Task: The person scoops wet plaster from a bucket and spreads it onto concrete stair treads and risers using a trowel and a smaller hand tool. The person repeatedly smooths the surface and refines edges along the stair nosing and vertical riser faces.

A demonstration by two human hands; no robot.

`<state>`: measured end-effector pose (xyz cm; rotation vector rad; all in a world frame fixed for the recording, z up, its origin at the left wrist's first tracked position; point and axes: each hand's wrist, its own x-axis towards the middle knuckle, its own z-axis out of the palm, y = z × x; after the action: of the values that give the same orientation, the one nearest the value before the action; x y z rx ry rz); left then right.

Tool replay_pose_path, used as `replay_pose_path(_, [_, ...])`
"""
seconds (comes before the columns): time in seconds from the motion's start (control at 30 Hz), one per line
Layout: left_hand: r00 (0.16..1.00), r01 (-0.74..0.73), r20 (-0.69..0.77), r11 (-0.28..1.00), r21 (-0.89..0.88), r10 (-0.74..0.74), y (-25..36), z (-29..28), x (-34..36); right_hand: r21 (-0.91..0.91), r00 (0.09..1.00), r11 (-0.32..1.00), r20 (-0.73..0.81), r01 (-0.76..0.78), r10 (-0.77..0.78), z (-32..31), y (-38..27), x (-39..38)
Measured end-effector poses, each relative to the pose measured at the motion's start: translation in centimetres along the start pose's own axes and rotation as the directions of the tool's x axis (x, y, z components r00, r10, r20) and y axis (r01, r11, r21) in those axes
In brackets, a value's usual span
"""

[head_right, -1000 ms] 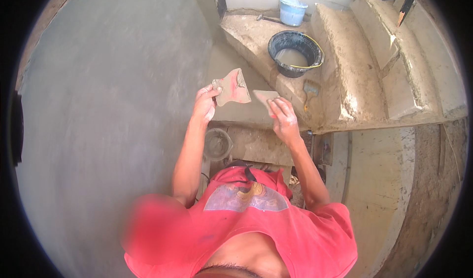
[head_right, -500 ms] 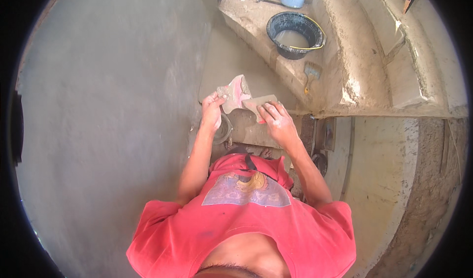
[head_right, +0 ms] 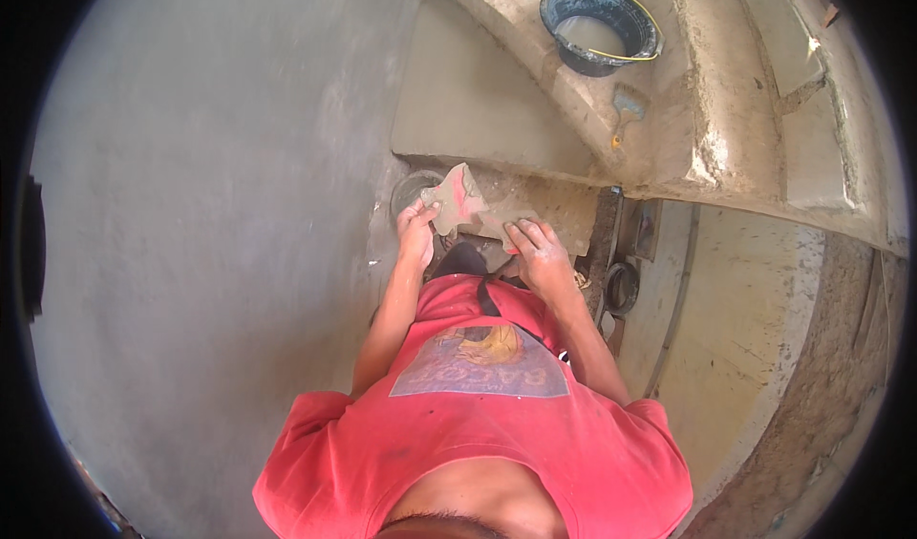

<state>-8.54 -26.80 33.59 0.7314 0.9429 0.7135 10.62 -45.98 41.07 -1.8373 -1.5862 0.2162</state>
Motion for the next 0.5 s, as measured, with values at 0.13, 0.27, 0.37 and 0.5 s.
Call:
replay_pose_path(0.13, [1.0,-0.007,0.013,1.0,-0.014,0.007,-0.1,-1.5,1.1,-0.019,0.999,0.999,0.011,-0.04,0.04,-0.3,0.2,1.3])
replay_pose_path(0.27, [0.999,0.004,-0.043,1.0,-0.028,-0.005,0.1,-2.8,2.6,-0.111,0.996,0.99,-0.026,-0.082,0.08,-0.2,0.6,2.3])
replay_pose_path(0.37, [0.999,0.026,-0.036,1.0,-0.001,-0.026,1.2,-3.9,4.5,-0.112,0.989,0.983,0.012,-0.143,0.145,1.1,0.2,3.4])
replay_pose_path(0.5, [0.997,0.069,-0.042,0.997,0.021,-0.068,3.0,-5.9,8.5,-0.114,0.977,0.972,0.024,-0.207,0.211,4.5,-1.4,6.2])
